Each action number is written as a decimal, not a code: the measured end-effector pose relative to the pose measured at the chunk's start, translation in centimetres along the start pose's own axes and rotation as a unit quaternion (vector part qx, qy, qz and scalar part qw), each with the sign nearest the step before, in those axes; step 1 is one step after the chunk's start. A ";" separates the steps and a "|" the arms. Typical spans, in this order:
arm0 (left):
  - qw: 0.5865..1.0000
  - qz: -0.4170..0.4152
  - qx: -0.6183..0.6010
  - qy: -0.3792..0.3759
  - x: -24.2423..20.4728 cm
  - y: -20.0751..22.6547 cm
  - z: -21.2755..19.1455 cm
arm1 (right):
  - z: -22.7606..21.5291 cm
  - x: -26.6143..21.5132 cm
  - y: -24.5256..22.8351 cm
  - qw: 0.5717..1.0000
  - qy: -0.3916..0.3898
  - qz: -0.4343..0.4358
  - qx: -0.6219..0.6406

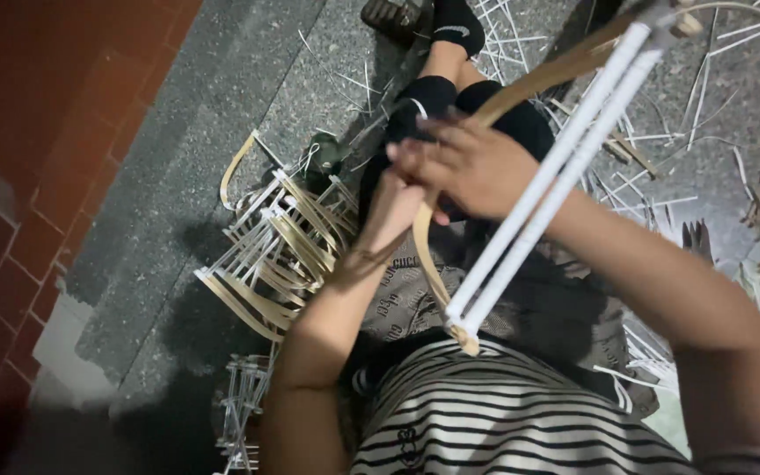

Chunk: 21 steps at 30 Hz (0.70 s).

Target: The recorder is wrapping and taping bamboo strips to assemble circular frames, likely as part of a furniture manufacturing process.

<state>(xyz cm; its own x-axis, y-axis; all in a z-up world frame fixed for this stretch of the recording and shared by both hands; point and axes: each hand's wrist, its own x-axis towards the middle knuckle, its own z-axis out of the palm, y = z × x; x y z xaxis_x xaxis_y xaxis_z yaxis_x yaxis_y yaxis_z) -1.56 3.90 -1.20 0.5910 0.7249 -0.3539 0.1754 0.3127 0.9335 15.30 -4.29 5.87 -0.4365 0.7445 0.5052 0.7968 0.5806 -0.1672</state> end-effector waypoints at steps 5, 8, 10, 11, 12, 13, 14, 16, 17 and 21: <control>0.995 -0.017 -0.087 -0.044 -0.5 -3.4 1.3 | -2.2 1.0 -0.3 0.971 -0.168 -0.026 -0.169; 0.972 -0.006 -0.198 -0.129 -1.6 -2.9 3.0 | -5.1 -0.7 -1.9 0.939 -0.248 -0.025 -0.237; 0.989 -0.011 -0.074 -0.130 -2.0 -2.1 4.5 | -7.2 -1.6 -2.3 0.893 -0.270 -0.082 -0.350; 0.988 -0.013 -0.076 -0.133 -1.3 -3.9 4.8 | -7.6 -2.6 -2.6 0.893 -0.274 -0.080 -0.349; 0.983 -0.024 -0.131 -0.127 -0.4 -5.4 4.9 | -8.0 -3.4 -2.8 0.889 -0.293 -0.069 -0.345; 0.975 -0.036 -0.185 -0.120 0.6 -7.0 5.1 | -8.3 -4.1 -2.9 0.885 -0.312 -0.057 -0.340; 0.975 -0.036 -0.184 -0.122 1.0 -8.2 4.6 | -9.2 -6.9 -1.5 0.885 -0.312 -0.055 -0.341; 0.986 0.038 -0.142 -0.085 1.6 -10.9 3.8 | -9.1 -12.1 -2.0 0.922 -0.280 -0.005 -0.266; 0.985 0.035 -0.144 -0.084 1.1 -10.9 3.2 | -9.9 -15.5 -0.8 0.937 -0.265 0.020 -0.227; 0.963 -0.080 -0.220 -0.137 -1.7 -7.0 2.7 | -12.9 -29.5 1.2 0.972 -0.193 0.123 -0.059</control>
<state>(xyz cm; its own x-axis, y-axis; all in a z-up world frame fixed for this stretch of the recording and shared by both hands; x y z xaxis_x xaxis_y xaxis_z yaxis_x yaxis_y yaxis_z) -1.64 -1.22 -6.93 0.7800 0.4755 -0.4069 -0.0329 0.6804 0.7321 34.57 -29.78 1.67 -0.3319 0.9376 0.1037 0.9295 0.3439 -0.1337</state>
